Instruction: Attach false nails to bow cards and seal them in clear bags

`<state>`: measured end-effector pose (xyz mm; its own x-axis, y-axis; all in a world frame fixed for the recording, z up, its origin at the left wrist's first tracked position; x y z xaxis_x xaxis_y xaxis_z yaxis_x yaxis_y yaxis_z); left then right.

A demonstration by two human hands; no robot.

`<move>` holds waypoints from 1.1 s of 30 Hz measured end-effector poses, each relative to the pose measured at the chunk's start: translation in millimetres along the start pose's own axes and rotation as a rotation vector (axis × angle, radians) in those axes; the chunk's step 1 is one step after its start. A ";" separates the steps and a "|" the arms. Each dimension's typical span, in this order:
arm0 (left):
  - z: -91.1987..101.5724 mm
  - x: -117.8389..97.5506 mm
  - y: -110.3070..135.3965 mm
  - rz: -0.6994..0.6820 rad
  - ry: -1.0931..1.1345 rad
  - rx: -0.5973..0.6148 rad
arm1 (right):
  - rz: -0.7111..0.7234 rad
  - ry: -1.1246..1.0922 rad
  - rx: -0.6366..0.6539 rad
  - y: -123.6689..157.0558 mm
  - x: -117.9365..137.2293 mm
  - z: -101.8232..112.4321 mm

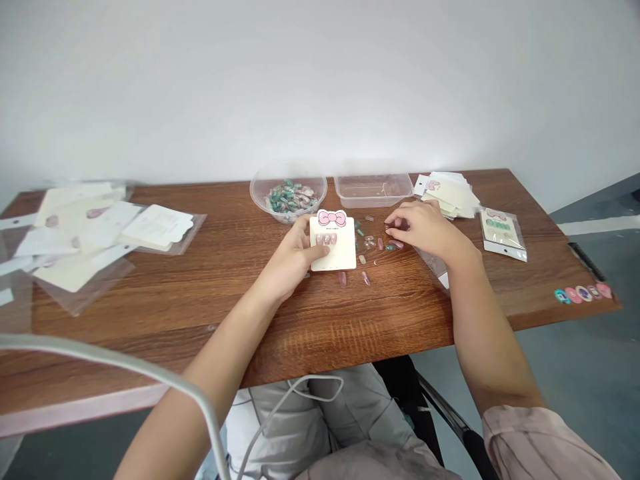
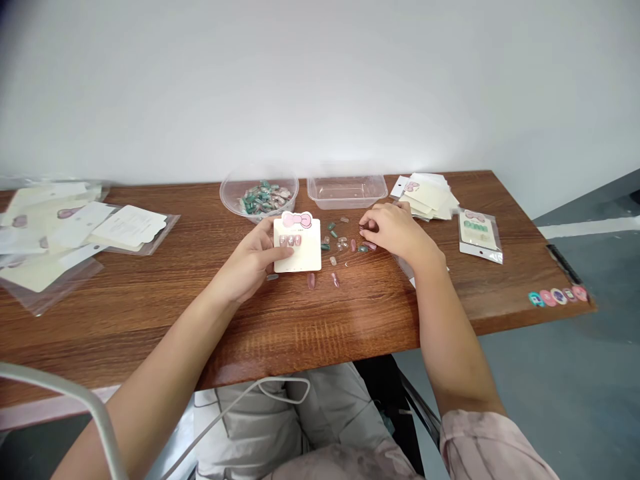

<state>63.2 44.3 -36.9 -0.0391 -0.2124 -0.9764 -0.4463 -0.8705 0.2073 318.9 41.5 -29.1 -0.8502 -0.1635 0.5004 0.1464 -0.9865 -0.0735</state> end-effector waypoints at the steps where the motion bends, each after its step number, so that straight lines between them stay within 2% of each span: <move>1: -0.1 -0.2 0.1 -0.002 0.004 0.001 | 0.001 -0.002 0.002 -0.6 -0.2 -0.2; 6: -1.2 -1.3 0.7 -0.011 0.020 0.005 | 0.016 0.005 -0.018 -3.5 0.5 -0.7; 11: -1.2 -1.0 -0.3 -0.013 0.032 0.012 | 0.085 0.082 -0.041 -3.7 4.6 -2.8; 15: 0.1 0.1 -0.7 -0.018 0.027 0.013 | 0.142 0.058 -0.095 -2.5 11.4 1.1; 18: 0.0 1.0 -0.6 -0.026 0.026 0.011 | 0.250 0.058 -0.193 2.8 28.6 6.6; 23: -1.0 2.1 -0.5 -0.021 0.015 -0.013 | 0.489 0.076 -0.375 20.5 76.6 7.5; 28: -1.8 1.3 -0.4 -0.031 -0.015 -0.016 | 0.640 0.091 -0.412 31.0 110.1 -6.2; 33: -3.6 0.5 0.9 -0.051 -0.034 0.014 | 0.629 0.119 -0.375 30.3 113.4 -16.8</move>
Point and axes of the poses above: each hand's wrist, its own y-axis away from the middle knuckle, its own z-axis out of the back of the hand, x = y × z, the point moved 6 cm from there along -y, towards the middle knuckle, and after that the axes turned 13 degrees about -y, right-handed, at the moved point
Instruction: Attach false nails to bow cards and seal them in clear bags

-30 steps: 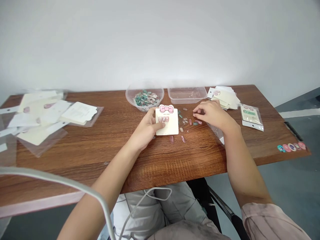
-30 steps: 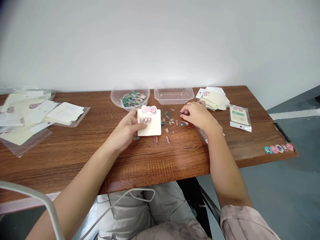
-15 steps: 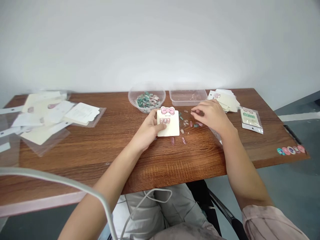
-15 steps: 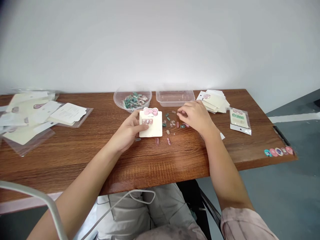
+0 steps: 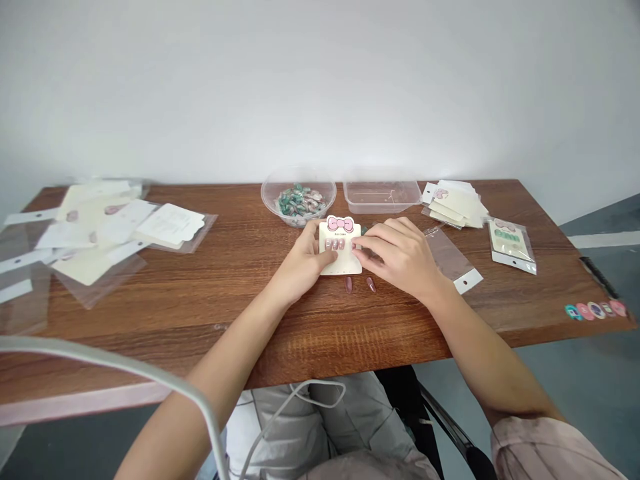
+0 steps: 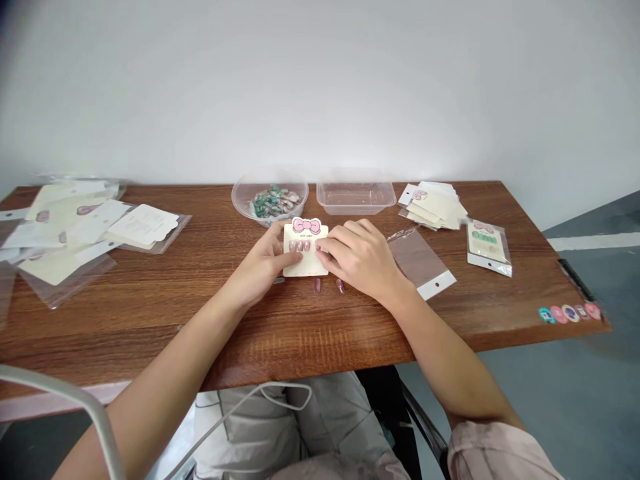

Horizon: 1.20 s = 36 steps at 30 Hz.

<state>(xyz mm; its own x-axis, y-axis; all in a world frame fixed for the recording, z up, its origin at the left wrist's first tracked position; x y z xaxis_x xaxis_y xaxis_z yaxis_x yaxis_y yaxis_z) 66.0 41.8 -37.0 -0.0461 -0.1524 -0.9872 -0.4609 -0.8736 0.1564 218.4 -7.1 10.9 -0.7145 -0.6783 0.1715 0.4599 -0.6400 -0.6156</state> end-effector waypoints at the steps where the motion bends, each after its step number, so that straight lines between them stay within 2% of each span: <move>1: -0.4 0.1 0.2 -0.001 -0.005 0.005 | -0.011 -0.003 0.008 0.1 -0.4 -0.8; 8: -1.1 -0.1 0.0 0.009 -0.020 0.011 | -0.033 -0.001 0.022 -3.1 2.3 -2.5; 15: -2.7 -2.6 2.1 0.025 -0.029 0.018 | 0.013 0.021 -0.004 -2.6 4.8 -4.4; 21: -2.6 -1.4 2.2 0.032 -0.036 0.021 | -0.027 0.013 0.025 -3.4 2.6 -7.1; 26: -1.2 0.1 1.2 0.003 -0.043 0.021 | 0.010 0.020 -0.022 -3.3 4.6 -5.7; 32: -2.9 -0.2 0.5 -0.001 -0.012 0.033 | -0.037 0.005 0.017 -1.5 1.3 -9.5; 36: -3.0 -0.8 1.0 -0.004 -0.013 0.035 | -0.005 0.036 0.001 -1.6 3.4 -8.2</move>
Point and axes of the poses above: each hand's wrist, its own y-axis away from the middle knuckle, its own z-axis out of the back of the hand, x = y × z, the point moved 6 cm from there along -y, towards the middle knuckle, and after that the axes turned 13 degrees about -y, right-handed, at the moved point
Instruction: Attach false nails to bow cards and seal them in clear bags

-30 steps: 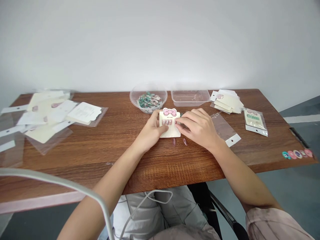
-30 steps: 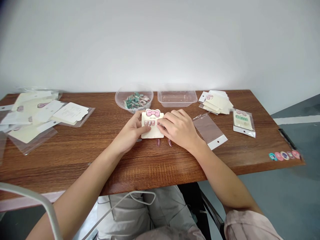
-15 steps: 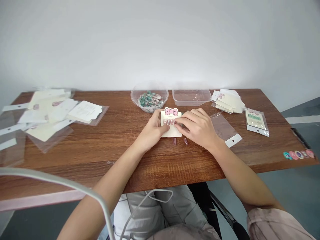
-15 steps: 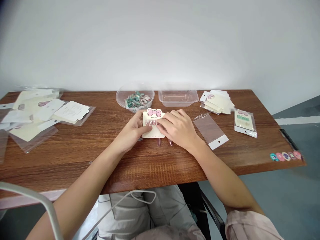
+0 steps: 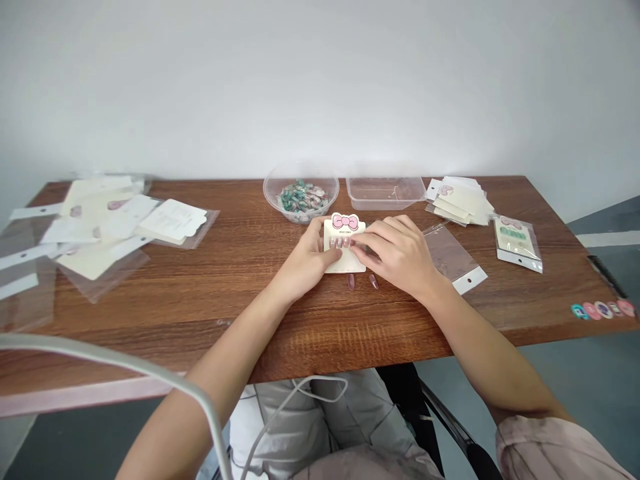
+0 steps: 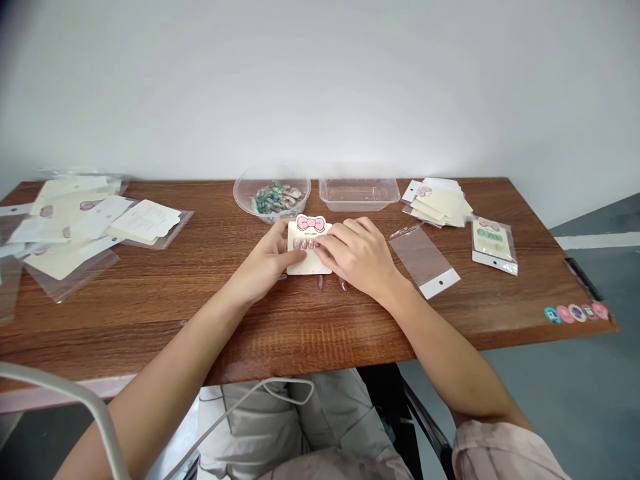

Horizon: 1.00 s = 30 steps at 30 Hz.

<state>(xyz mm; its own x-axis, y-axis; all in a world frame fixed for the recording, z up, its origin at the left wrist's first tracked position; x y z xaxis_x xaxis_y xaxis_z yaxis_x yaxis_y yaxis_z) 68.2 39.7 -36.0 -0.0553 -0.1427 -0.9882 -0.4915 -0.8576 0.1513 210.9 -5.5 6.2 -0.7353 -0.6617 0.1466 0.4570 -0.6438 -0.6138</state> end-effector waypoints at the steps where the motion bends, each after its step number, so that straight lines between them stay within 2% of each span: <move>1: 0.1 0.0 0.0 -0.002 -0.001 0.000 | 0.009 0.007 -0.009 -0.1 0.6 0.5; 7: 2.0 1.9 -0.7 0.001 -0.039 -0.018 | -0.035 -0.020 0.011 0.1 -2.1 -1.8; 20: 2.9 6.3 -1.9 -0.010 -0.058 -0.016 | -0.019 -0.038 0.021 0.2 -2.5 -3.7; 30: 0.2 1.0 -0.8 0.010 0.005 -0.005 | -0.055 -0.064 0.034 -0.7 -3.7 -3.9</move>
Point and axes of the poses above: each hand's wrist, its own y-axis away from the middle knuckle, its own z-axis out of the back of the hand, x = y × z, the point moved 6 cm from there along -y, towards the middle knuckle, and after that the axes turned 13 degrees about -y, right-handed, at the moved point
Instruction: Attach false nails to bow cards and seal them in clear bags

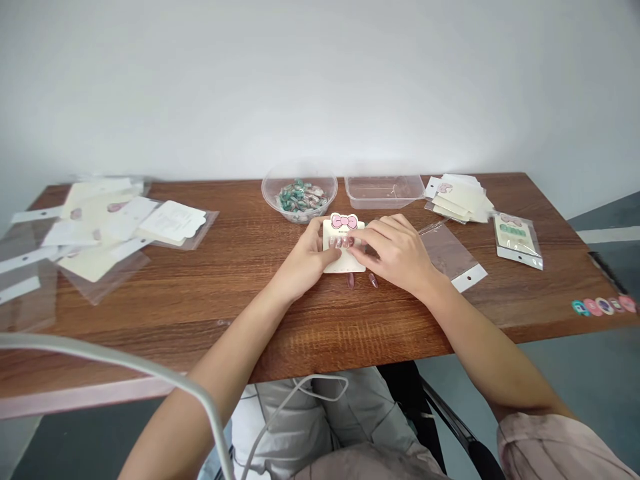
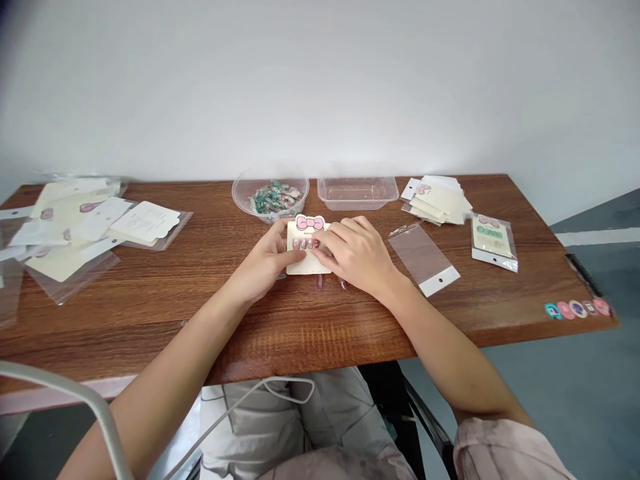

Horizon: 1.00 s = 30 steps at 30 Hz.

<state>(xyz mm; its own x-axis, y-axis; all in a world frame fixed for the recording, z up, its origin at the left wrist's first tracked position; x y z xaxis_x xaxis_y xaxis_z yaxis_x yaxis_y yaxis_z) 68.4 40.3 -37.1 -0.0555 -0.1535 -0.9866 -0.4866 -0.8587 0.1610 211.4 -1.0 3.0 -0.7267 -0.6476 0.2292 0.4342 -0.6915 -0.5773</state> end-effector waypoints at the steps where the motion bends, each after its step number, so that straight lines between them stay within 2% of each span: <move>1: 0.2 0.1 0.1 0.000 0.001 -0.001 | -0.013 -0.005 0.002 0.1 -0.6 0.5; 6: 0.6 0.8 0.3 0.013 0.014 0.003 | -0.020 -0.061 -0.026 0.8 -2.5 5.8; 16: 0.2 0.5 0.2 0.004 0.041 -0.007 | -0.044 -0.111 0.007 0.1 -6.1 2.7; 26: -0.1 0.8 -1.0 -0.005 0.049 0.002 | -0.187 -0.272 0.052 1.3 -14.9 -1.2; 30: -0.5 2.7 -1.3 -0.002 0.035 0.006 | -0.180 -0.283 0.061 0.8 -14.1 -0.9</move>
<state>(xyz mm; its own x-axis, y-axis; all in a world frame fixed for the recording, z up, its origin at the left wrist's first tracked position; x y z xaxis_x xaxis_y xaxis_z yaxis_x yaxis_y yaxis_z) 69.3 40.7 -40.0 -0.0238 -0.1692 -0.9853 -0.4919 -0.8560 0.1589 221.5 7.9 -1.4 -0.6217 -0.5706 0.5365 0.3499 -0.8152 -0.4616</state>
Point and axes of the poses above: each hand's wrist, its own y-axis away from the middle knuckle, its own z-axis out of the back of the hand, x = y × z, the point moved 6 cm from there along -y, towards the middle knuckle, and after that the axes turned 13 degrees about -y, right-handed, at the moved point
